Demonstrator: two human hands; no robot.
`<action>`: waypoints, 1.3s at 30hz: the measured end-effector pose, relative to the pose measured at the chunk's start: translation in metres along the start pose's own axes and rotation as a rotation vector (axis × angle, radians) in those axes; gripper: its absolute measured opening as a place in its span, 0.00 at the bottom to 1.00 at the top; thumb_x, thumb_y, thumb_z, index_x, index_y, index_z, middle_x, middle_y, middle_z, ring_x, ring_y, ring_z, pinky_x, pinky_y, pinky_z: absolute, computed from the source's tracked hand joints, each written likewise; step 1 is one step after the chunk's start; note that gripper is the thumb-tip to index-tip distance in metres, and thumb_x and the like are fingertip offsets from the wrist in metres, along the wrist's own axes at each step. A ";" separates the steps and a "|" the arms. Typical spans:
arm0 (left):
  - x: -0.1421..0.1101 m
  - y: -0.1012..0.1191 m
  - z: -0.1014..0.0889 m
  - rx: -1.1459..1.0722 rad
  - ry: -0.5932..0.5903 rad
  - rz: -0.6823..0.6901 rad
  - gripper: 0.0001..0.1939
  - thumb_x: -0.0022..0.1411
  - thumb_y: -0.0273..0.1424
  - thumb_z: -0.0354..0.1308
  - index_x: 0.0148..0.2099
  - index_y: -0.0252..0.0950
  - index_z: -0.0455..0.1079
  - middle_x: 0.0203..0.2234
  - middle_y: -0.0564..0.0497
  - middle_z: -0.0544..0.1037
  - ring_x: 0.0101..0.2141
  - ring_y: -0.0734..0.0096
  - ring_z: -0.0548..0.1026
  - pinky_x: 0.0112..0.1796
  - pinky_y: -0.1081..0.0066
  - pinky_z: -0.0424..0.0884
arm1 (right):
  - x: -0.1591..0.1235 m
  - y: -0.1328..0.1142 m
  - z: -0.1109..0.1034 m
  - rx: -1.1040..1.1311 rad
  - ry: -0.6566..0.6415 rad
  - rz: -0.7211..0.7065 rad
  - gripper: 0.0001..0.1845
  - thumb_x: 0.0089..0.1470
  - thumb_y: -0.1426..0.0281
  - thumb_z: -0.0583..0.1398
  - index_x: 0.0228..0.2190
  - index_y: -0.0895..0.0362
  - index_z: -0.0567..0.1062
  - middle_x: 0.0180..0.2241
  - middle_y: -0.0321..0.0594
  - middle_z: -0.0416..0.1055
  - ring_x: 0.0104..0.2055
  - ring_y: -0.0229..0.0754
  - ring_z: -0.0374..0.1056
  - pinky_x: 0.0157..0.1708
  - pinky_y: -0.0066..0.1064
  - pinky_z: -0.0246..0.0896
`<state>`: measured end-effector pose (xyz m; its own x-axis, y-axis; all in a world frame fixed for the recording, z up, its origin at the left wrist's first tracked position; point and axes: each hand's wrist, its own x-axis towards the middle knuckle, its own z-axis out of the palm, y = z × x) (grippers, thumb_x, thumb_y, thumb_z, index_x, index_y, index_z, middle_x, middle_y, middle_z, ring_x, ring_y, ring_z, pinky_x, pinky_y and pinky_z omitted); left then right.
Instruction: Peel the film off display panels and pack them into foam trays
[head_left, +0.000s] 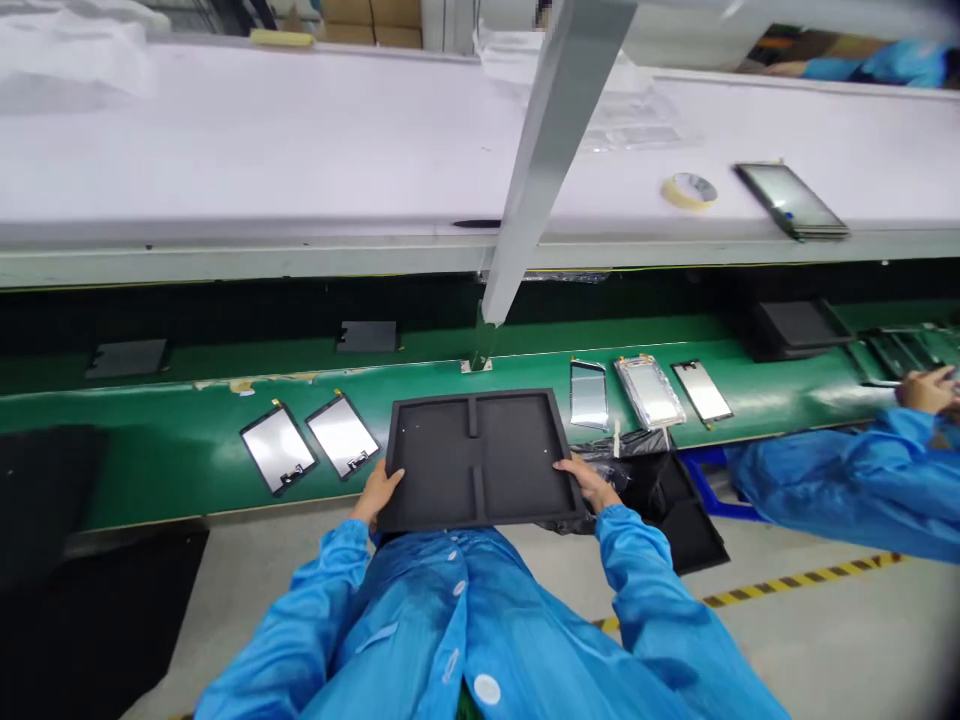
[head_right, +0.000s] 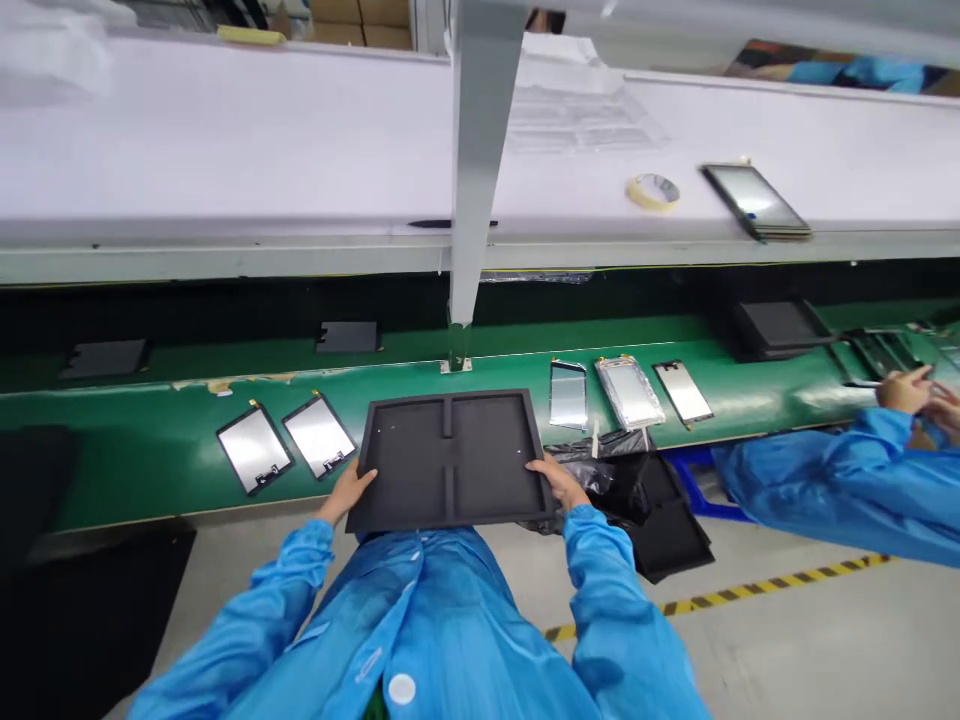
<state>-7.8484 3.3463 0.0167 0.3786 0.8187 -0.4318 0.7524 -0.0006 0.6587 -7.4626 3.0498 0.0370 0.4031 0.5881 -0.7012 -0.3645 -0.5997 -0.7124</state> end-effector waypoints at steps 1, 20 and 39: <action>0.004 0.000 0.016 0.013 0.020 -0.002 0.24 0.64 0.29 0.54 0.62 0.29 0.64 0.52 0.36 0.78 0.52 0.53 0.76 0.55 0.59 0.71 | 0.016 -0.003 -0.001 -0.065 0.015 -0.060 0.32 0.48 0.66 0.59 0.56 0.60 0.68 0.46 0.52 0.78 0.45 0.52 0.76 0.46 0.41 0.73; 0.047 -0.041 -0.002 0.080 0.663 -0.173 0.22 0.65 0.32 0.56 0.60 0.28 0.65 0.57 0.31 0.65 0.58 0.45 0.65 0.57 0.49 0.64 | 0.216 -0.238 0.340 -1.535 -0.021 -0.825 0.35 0.59 0.80 0.51 0.68 0.64 0.58 0.70 0.61 0.49 0.71 0.55 0.50 0.67 0.46 0.51; 0.106 -0.030 -0.054 -0.112 0.524 -0.754 0.36 0.48 0.40 0.74 0.52 0.30 0.63 0.55 0.28 0.71 0.58 0.40 0.67 0.55 0.49 0.61 | 0.274 -0.323 0.379 -1.726 0.186 -0.726 0.25 0.64 0.77 0.47 0.61 0.62 0.65 0.49 0.60 0.74 0.52 0.52 0.72 0.51 0.42 0.66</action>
<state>-7.8599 3.4640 -0.0154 -0.5030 0.7353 -0.4543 0.6341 0.6711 0.3841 -7.5524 3.6098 0.0646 0.1873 0.9574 -0.2199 0.9822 -0.1785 0.0594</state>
